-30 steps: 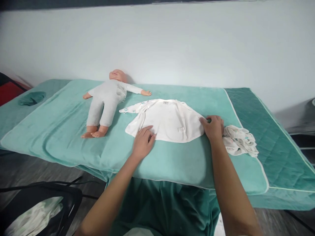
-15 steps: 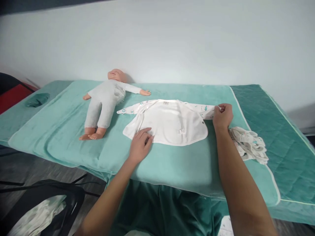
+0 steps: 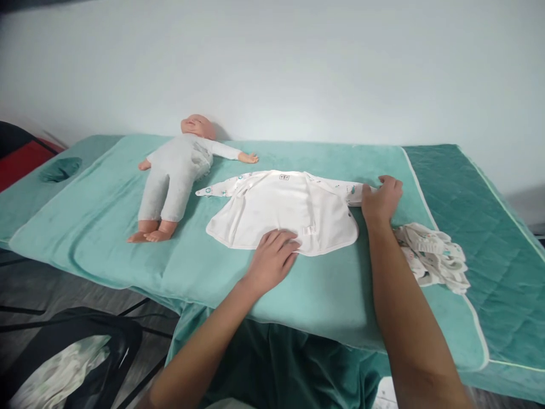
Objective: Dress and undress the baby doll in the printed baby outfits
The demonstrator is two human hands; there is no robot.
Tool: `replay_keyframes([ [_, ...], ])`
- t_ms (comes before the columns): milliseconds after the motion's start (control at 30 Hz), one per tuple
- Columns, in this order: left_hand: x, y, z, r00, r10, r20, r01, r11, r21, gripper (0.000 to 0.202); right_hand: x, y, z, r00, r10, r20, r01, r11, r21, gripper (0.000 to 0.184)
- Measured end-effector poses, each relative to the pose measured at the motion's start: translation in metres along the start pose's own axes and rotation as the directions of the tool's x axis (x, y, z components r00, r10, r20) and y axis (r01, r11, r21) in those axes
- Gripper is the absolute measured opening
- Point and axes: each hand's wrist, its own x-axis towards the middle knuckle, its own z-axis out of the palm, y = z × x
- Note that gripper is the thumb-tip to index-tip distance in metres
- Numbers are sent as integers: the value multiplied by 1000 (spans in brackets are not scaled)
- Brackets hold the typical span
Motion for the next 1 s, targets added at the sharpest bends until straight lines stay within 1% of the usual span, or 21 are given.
replay_keyframes([
  [133, 0, -2, 4, 998, 2, -61, -2, 1000, 15, 19, -5, 7, 3, 997, -51, 66, 57, 994, -91, 40],
  [267, -3, -2, 1, 998, 45, -36, -45, 999, 10, 24, -7, 7, 6, 994, -72, 82, 81, 990, -113, 37],
  [333, -3, -1, 1, 998, 46, -39, -46, 999, 5, 27, -7, 6, 6, 992, -107, 70, 114, 988, -107, 34],
  [400, -4, 1, 0, 996, 13, -86, -15, 1000, -24, 28, -10, 4, 3, 984, -174, 36, 176, 982, -69, 31],
  [467, -7, 1, -1, 983, -59, -173, 42, 994, -99, 28, -14, 3, -3, 969, -247, 1, 247, 969, -26, 28],
  [567, -21, -8, -14, 938, -186, -293, 111, 961, -254, 23, -27, -2, -17, 948, -319, -24, 319, 948, 16, 26],
  [600, -28, -14, -22, 922, -216, -320, 123, 951, -285, 20, -34, -6, -23, 939, -344, -24, 344, 938, 29, 25],
  [667, -46, -32, -44, 891, -261, -373, 153, 944, -294, 17, -51, -21, -31, 917, -396, -46, 398, 915, 59, 21],
  [700, -56, -44, -57, 869, -286, -403, 181, 943, -279, 17, -61, -33, -33, 907, -417, -64, 421, 904, 77, 19],
  [733, -66, -58, -70, 838, -321, -442, 221, 939, -263, 17, -74, -48, -34, 900, -427, -88, 435, 895, 99, 19],
  [767, -75, -74, -84, 794, -367, -485, 274, 928, -253, 17, -87, -66, -33, 897, -430, -107, 441, 887, 134, 20],
  [833, -89, -109, -109, 698, -455, -552, 385, 889, -246, 18, -115, -111, -24, 885, -463, -60, 461, 846, 267, 23],
  [867, -95, -129, -120, 646, -504, -574, 443, 859, -257, 20, -129, -136, -17, 867, -498, 16, 460, 814, 355, 25],
  [933, -101, -171, -139, 546, -595, -590, 537, 789, -298, 22, -150, -188, 5, 798, -577, 172, 432, 748, 504, 26],
  [1000, -102, -214, -153, 443, -686, -577, 616, 701, -360, 29, -158, -236, 37, 754, -580, 308, 323, 736, 594, 30],
])
